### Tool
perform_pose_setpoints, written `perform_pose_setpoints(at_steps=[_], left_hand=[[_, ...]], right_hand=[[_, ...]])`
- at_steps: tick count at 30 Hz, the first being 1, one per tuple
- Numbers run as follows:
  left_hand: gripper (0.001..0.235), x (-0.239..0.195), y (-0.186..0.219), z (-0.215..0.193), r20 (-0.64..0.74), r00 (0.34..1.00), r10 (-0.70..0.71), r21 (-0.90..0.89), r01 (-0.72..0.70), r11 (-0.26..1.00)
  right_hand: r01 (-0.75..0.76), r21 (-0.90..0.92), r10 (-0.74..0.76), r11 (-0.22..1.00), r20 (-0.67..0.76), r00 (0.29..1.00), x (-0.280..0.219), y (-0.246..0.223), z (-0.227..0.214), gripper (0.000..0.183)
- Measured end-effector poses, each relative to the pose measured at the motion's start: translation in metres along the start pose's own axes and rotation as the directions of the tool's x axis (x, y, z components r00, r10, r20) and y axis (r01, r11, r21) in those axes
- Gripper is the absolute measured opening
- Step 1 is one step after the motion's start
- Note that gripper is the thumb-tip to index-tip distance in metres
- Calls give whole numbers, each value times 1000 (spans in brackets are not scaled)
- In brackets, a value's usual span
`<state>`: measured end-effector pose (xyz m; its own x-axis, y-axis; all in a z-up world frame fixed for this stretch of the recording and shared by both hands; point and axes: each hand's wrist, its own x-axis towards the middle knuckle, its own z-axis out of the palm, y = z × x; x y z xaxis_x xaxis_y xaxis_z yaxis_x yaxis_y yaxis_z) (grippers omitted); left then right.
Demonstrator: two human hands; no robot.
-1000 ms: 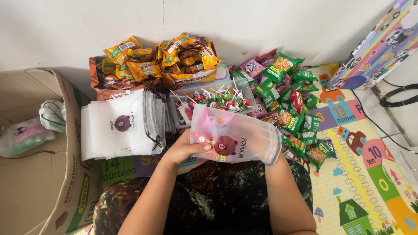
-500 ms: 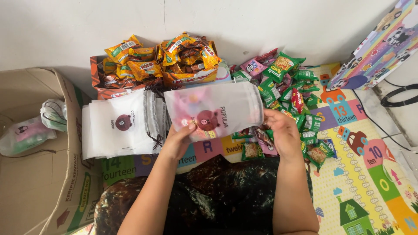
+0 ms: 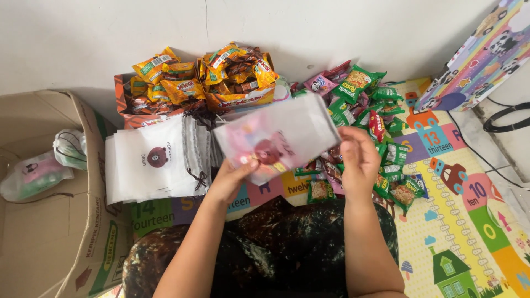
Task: The person fills small drawstring gift bags with various snacks and candies, including lollipops and small packaged treats, and places the filled bags into a cardboard box.
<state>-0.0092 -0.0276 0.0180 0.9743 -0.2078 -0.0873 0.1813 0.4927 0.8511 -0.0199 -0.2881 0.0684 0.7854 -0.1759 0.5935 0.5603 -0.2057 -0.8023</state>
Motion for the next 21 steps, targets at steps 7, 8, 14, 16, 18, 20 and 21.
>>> perform_pose_setpoints(at_steps=[7,8,14,16,18,20,21], left_hand=[[56,-7,64,-40,-109,949,295,-495,-310,812],[60,-8,69,-52,-205,939,277,-531,-344,774],[57,-5,64,-96,-282,912,296,-569,-408,714],[58,-5,56,-102,-281,914,293,-543,-403,737],[60,-3,57,-104,-275,915,294,-517,-398,758],[55,-4,61,-101,-278,923,264,-533,-377,757],[55,-5,65,-99,-274,923,270,-535,-380,755]], right_hand=[[-150,-80,144,986,-72,987,9,22,26,19],[-180,-127,179,975,-24,984,12,28,32,21],[-112,-297,154,948,119,981,61,89,90,21],[-124,-339,168,933,103,980,81,114,110,22],[-131,-379,175,916,84,981,101,129,130,23],[-277,-567,328,776,-13,945,113,135,144,38],[-272,-566,320,778,-14,947,117,138,147,38]])
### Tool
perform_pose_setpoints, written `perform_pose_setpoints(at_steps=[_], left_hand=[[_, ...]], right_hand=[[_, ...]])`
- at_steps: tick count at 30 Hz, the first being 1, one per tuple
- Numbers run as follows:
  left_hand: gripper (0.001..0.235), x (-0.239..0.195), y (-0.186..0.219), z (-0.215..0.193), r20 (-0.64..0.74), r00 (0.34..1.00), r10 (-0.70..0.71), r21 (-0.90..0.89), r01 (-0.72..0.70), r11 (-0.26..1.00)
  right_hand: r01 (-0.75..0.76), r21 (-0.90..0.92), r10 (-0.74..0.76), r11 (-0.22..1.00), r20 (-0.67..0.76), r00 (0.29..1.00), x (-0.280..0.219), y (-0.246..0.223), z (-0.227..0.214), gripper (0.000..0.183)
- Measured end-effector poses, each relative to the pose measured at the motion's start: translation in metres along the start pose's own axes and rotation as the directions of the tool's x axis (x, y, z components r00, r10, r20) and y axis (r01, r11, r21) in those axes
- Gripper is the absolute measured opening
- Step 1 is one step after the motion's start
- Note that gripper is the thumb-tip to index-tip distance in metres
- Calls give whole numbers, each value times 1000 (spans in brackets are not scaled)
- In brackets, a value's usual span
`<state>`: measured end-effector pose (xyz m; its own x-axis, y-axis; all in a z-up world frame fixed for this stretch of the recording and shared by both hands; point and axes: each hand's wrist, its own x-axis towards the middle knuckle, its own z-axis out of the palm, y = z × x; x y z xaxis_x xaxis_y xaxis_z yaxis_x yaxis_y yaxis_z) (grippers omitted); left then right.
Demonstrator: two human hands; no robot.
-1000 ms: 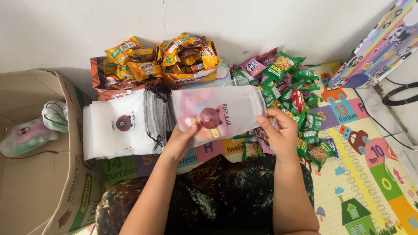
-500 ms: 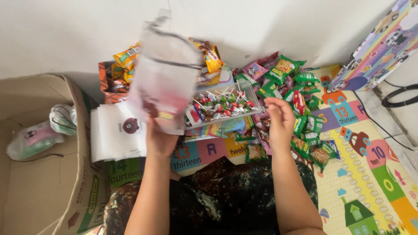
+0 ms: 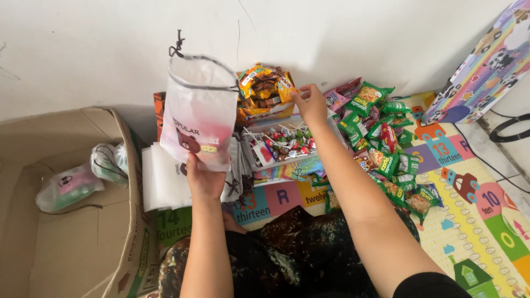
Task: The person fills small drawstring gift bags with various snacks and candies, including lollipops and small packaged treats, and places the filled bags into a cardboard box.
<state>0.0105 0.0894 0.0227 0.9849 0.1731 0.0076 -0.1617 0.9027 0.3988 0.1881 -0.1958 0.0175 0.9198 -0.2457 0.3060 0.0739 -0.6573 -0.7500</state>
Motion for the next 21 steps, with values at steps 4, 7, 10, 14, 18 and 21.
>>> perform_pose_setpoints(at_steps=[4,7,10,14,18,21], left_hand=[[58,-2,5,12,32,999,-6,59,4,998],[59,3,1,3,44,999,-11,84,7,996],[58,3,-2,0,50,999,-14,98,9,995],[56,4,-6,-6,54,998,-10,122,3,993],[56,-3,-2,8,43,999,-4,102,-1,995],[60,-8,-7,19,53,999,0,41,-2,999]], right_hand=[[-147,-114,151,983,30,988,19,9,10,46],[-128,-106,135,986,57,989,32,27,20,45],[-112,-1,111,994,99,989,35,29,18,34],[-143,374,112,916,104,988,27,9,-4,25],[-119,505,114,855,42,993,7,11,-41,23],[-125,672,92,729,85,992,-40,-20,-84,21]])
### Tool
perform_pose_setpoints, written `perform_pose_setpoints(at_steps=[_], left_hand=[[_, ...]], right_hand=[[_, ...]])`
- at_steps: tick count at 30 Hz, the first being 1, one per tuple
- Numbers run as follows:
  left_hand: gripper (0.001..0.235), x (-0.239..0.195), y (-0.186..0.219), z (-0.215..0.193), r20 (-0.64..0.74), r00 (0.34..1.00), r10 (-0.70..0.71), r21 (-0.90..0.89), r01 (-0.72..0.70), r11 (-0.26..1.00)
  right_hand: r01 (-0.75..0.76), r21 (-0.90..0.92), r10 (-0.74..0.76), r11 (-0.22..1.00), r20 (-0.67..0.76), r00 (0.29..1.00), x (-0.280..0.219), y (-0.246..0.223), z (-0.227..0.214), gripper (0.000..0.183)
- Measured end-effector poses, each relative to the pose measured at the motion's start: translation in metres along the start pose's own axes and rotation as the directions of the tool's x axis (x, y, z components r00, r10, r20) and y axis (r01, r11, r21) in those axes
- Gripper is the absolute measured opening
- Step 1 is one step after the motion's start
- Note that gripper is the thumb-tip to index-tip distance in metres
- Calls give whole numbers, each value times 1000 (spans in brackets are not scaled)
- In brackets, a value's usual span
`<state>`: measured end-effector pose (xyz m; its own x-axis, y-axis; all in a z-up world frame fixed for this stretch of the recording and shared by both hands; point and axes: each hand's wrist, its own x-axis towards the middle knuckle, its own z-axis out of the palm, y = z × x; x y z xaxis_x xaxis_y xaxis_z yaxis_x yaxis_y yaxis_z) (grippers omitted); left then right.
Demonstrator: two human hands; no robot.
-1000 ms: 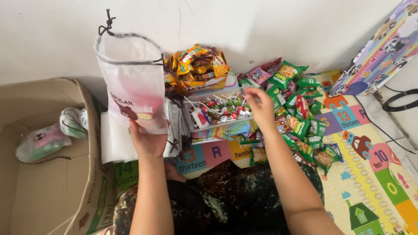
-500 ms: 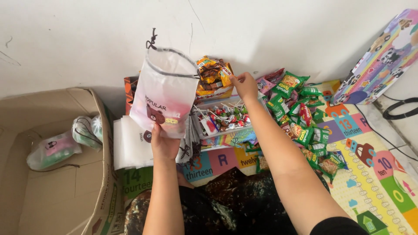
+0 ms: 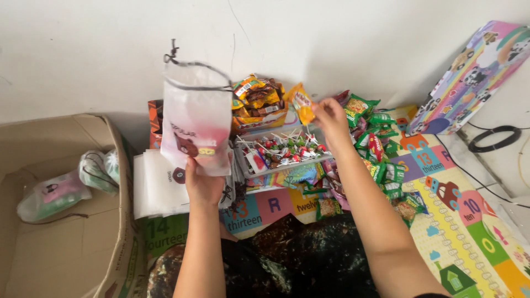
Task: The person fills small drawstring gift bags with various snacks and candies, including lollipops and small packaged treats, and places the filled bags into a cardboard box.
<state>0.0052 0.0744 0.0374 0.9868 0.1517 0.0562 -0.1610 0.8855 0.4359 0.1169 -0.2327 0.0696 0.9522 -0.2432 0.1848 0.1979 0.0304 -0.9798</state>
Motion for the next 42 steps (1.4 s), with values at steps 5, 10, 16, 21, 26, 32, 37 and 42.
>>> perform_pose_setpoints(at_steps=[5,10,16,21,26,32,37,42], left_hand=[[73,-9,-30,17,80,988,-133,-190,146,971],[74,-42,-63,59,86,930,-358,-162,368,916],[85,-49,-98,46,65,883,-465,-123,469,874],[89,-36,-108,33,11,895,-446,-50,446,893],[67,-36,-103,45,40,913,-406,96,400,911],[73,-36,-117,16,52,901,-430,204,412,888],[72,-39,-120,10,31,911,-412,220,396,891],[71,-40,-120,3,-45,904,-426,240,424,874]], right_hand=[[-46,222,26,974,88,996,-54,25,-57,21],[-102,266,74,959,114,991,-96,27,-61,23],[-83,189,46,978,192,980,-101,15,-49,28],[-43,0,41,999,282,958,-95,17,-55,21],[4,-137,55,991,424,904,-86,30,-65,28],[10,-293,83,956,305,949,-104,2,-55,44],[-65,-314,134,947,202,970,-109,30,-56,55],[-139,-321,180,937,102,978,-114,55,-61,66]])
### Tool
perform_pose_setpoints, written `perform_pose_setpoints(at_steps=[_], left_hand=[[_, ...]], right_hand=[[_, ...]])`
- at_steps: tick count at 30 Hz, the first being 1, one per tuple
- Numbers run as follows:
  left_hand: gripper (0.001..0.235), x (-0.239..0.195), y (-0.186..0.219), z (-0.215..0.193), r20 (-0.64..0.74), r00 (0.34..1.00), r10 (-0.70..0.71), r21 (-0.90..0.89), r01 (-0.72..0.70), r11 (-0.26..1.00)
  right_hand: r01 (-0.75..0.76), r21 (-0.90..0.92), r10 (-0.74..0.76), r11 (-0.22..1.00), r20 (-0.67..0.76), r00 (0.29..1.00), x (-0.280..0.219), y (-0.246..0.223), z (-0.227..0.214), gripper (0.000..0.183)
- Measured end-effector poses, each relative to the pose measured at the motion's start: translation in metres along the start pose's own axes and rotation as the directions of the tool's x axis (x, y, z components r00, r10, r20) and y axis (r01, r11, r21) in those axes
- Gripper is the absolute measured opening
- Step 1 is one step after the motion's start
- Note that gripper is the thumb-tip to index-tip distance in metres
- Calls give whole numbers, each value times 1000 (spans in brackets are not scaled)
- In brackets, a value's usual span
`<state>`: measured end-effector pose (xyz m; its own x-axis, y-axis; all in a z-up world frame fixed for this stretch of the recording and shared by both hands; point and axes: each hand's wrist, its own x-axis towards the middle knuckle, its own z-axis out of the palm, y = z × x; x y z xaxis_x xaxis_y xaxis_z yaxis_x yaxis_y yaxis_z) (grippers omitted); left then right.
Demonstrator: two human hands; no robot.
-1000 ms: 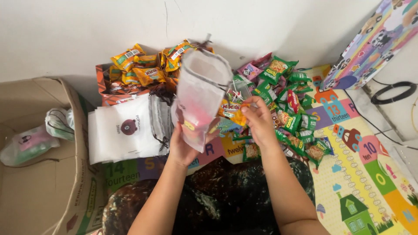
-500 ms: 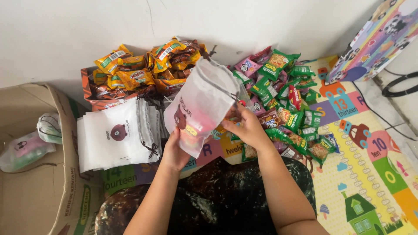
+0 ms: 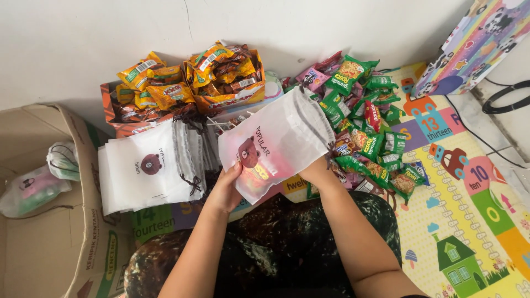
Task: The person fills small drawstring gift bags with various snacks and candies, including lollipops and small packaged treats, and places the filled bags into a cardboard box.
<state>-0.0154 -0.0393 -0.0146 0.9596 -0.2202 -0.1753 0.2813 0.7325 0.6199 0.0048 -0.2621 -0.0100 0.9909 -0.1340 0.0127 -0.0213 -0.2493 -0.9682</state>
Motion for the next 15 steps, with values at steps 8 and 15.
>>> perform_pose_setpoints(at_steps=[8,15], left_hand=[[68,-2,10,5,-12,1000,17,29,-17,999],[71,-7,21,19,-26,998,57,48,-55,997]], right_hand=[[-148,19,149,989,-167,975,7,44,-5,92],[-245,44,247,968,-280,928,14,80,-3,109]])
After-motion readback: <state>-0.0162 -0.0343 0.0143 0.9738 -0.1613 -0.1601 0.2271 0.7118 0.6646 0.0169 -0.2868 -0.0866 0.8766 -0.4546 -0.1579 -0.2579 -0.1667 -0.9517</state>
